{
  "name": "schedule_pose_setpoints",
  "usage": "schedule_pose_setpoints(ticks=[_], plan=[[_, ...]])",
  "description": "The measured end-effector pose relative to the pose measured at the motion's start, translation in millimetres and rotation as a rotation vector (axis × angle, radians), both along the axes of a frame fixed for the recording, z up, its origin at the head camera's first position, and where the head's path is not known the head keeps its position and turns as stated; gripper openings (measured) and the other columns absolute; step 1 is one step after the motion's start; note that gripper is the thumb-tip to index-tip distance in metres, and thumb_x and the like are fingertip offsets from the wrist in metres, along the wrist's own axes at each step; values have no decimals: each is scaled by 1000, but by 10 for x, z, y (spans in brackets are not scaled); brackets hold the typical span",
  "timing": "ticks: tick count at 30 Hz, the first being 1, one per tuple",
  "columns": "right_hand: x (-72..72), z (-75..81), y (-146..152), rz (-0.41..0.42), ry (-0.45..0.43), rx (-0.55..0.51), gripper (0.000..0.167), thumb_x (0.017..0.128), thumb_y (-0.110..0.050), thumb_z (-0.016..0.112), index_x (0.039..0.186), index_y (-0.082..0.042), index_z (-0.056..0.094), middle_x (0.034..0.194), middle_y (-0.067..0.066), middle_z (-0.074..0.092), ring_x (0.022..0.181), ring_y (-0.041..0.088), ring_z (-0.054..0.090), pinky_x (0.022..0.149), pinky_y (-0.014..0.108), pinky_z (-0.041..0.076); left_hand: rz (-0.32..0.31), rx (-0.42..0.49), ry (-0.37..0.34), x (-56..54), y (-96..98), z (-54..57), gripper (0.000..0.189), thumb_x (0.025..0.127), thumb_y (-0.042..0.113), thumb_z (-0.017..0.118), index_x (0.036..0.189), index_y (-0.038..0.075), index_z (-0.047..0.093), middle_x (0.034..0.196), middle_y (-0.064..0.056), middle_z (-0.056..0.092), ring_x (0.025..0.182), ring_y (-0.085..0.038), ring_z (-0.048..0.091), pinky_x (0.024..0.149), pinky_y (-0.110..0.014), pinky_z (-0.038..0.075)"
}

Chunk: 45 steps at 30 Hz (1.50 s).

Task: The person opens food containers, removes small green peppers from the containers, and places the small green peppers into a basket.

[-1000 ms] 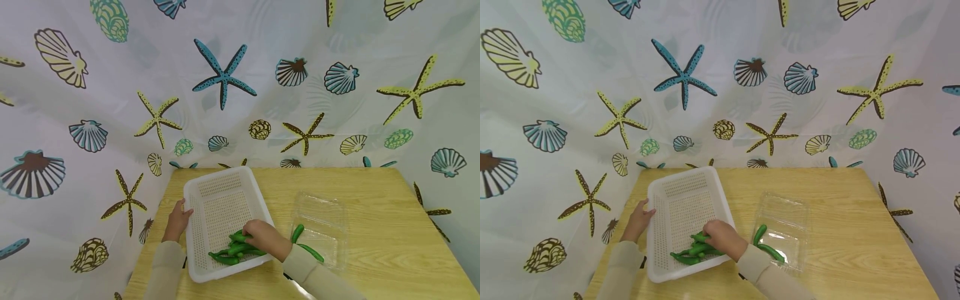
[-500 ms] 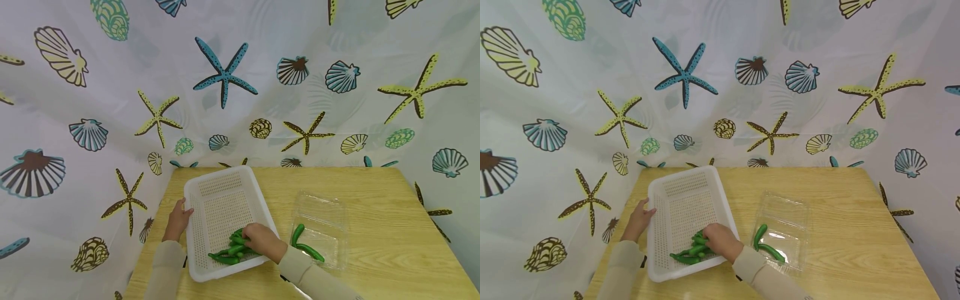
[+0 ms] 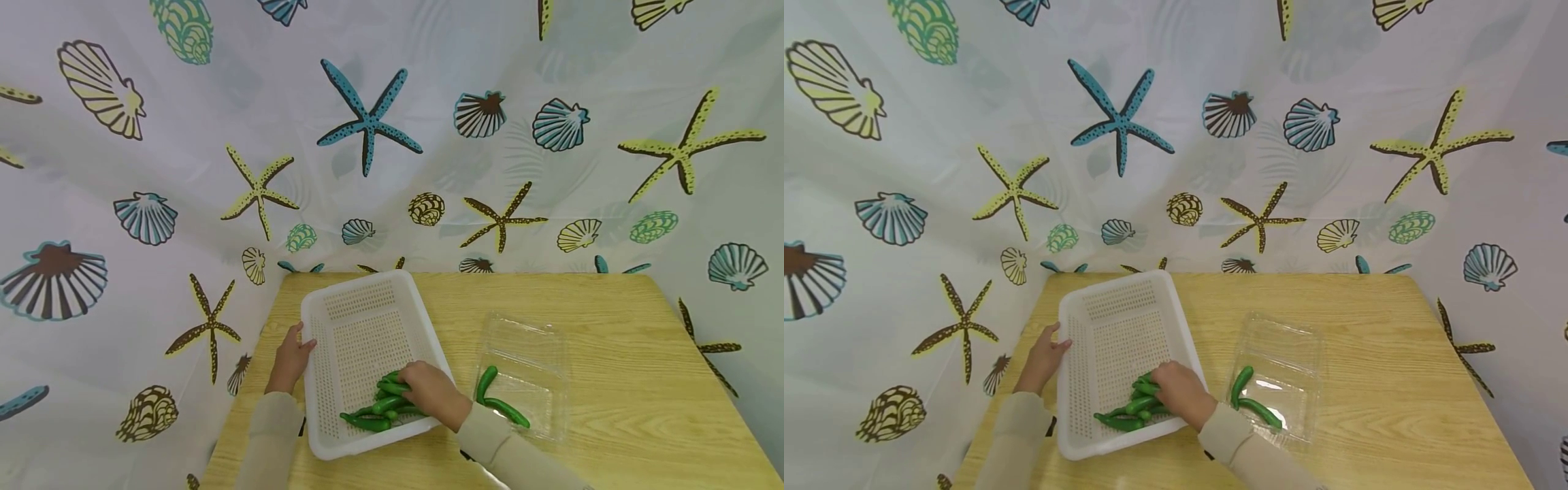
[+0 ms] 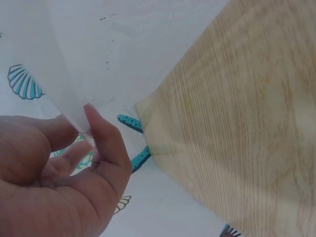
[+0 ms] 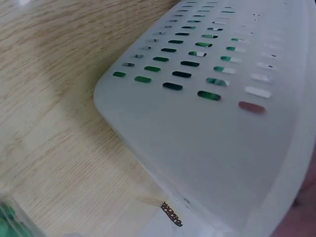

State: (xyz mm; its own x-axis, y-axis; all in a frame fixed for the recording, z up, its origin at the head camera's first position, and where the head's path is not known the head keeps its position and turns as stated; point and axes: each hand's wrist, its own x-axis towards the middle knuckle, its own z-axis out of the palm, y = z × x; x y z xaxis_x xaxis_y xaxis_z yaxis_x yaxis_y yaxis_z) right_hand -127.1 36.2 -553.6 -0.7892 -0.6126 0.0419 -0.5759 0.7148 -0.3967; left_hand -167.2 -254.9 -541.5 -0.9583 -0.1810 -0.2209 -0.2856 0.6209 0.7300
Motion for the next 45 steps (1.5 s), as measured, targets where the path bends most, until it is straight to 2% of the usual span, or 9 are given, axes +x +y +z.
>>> schedule_pose_setpoints(ticks=[10, 14, 19, 28, 33, 38, 45], plan=[[61, 195, 126, 15, 28, -28, 14, 79, -14, 74, 91, -7, 71, 88, 0, 66, 82, 13, 60, 70, 26, 49, 6, 12, 1, 7, 0, 11, 57, 97, 20, 50, 146, 7, 23, 130, -30, 45, 118, -41, 46, 91, -53, 40], [84, 283, 194, 14, 19, -62, 13, 79, -12, 74, 90, -5, 71, 86, 2, 66, 80, 14, 61, 67, 26, 49, 0, 13, 2, 7, 1, 9, 57, 97, 20, 50, 146, 6, 22, 131, -31, 45, 119, -42, 44, 92, -53, 39], [90, 381, 282, -24, 3, -71, 15, 80, -12, 73, 92, -4, 70, 89, 4, 66, 82, 17, 61, 66, 27, 50, 1, 6, -18, 1, -9, -9, 58, 98, 21, 49, 146, 7, 21, 132, -30, 44, 120, -42, 43, 92, -54, 39], [117, 526, 480, -70, 53, -123, 15, 79, -9, 73, 93, -4, 68, 92, 7, 66, 84, 21, 62, 68, 32, 51, 5, 8, -15, -10, -6, -5, 57, 98, 20, 49, 146, 7, 23, 134, -30, 42, 121, -42, 42, 92, -54, 38], [125, 562, 640, -131, 79, -125, 16, 78, -8, 74, 93, -3, 68, 91, 6, 66, 82, 19, 62, 68, 32, 50, 3, 4, -9, -7, -2, 11, 57, 97, 20, 50, 146, 6, 23, 133, -31, 43, 120, -42, 43, 92, -54, 38], [121, 572, 811, -219, 67, -129, 15, 78, -9, 74, 91, -5, 69, 90, 3, 66, 82, 17, 61, 70, 33, 50, 0, -2, 11, -8, 0, 17, 57, 97, 18, 50, 145, 5, 24, 130, -32, 44, 118, -43, 45, 92, -54, 39], [155, 532, 1081, -291, 48, -116, 16, 78, -8, 74, 93, -6, 68, 90, 4, 65, 82, 19, 61, 69, 32, 50, 13, 6, -12, -4, 7, 13, 57, 97, 20, 50, 145, 6, 23, 131, -32, 44, 118, -43, 46, 92, -53, 39]])
